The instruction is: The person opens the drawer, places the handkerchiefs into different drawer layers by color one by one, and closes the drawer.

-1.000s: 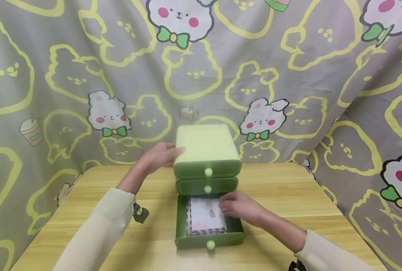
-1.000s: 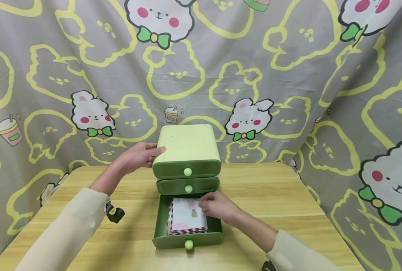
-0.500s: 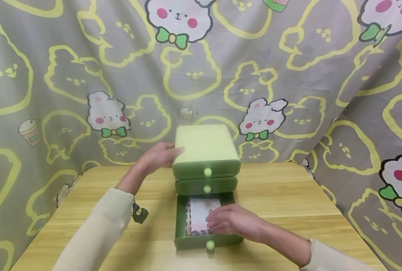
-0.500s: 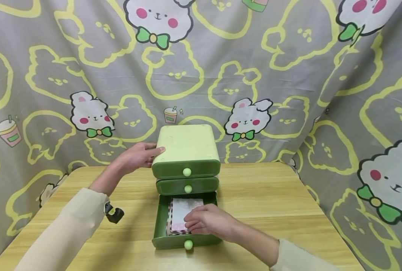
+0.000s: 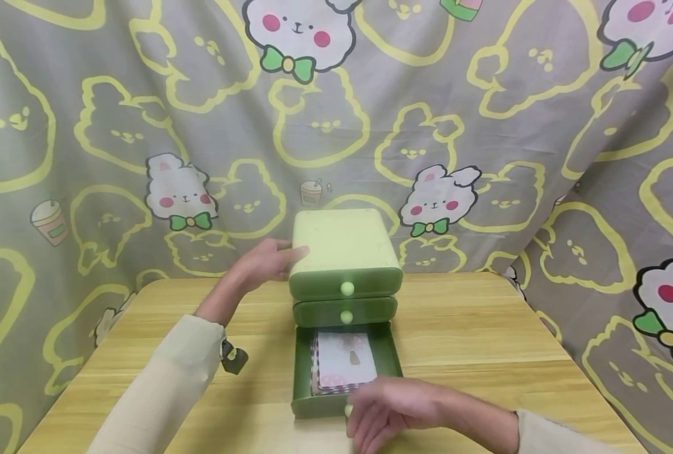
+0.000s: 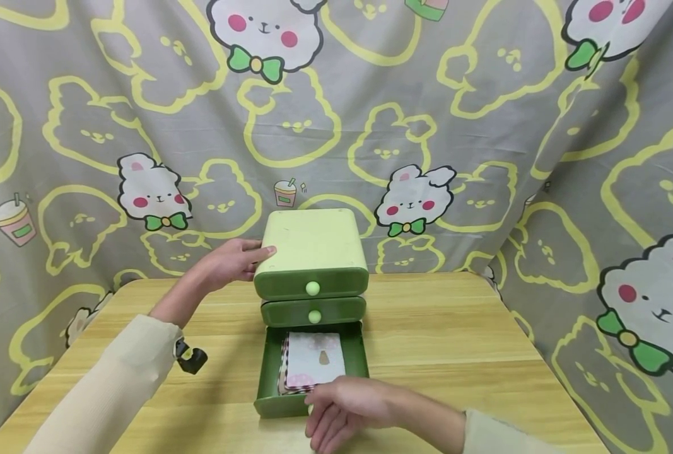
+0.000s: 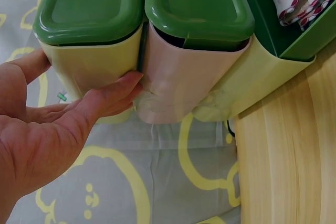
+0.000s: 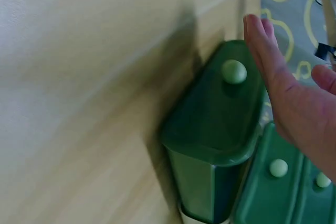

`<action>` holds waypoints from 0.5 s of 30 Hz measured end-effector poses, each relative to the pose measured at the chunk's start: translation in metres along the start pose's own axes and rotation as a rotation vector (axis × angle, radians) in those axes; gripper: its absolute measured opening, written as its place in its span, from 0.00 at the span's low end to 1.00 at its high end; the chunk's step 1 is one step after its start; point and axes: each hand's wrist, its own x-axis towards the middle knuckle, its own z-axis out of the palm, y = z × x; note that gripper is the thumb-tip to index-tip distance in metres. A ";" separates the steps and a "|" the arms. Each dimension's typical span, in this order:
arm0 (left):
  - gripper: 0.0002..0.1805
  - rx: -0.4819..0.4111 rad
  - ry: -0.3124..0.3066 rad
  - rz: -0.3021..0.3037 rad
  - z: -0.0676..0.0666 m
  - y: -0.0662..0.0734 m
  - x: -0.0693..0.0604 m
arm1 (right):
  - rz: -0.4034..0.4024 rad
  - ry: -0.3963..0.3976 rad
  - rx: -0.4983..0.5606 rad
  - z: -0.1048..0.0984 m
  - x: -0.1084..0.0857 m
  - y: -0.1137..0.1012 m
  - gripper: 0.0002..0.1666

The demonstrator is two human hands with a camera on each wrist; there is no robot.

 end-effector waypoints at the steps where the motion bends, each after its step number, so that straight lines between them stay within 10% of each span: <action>1: 0.39 -0.003 0.001 -0.002 0.000 0.000 0.000 | 0.018 0.002 -0.007 0.001 0.001 0.003 0.30; 15: 0.39 -0.019 -0.002 -0.007 -0.001 -0.001 0.001 | 0.124 0.030 0.143 0.003 0.016 0.034 0.34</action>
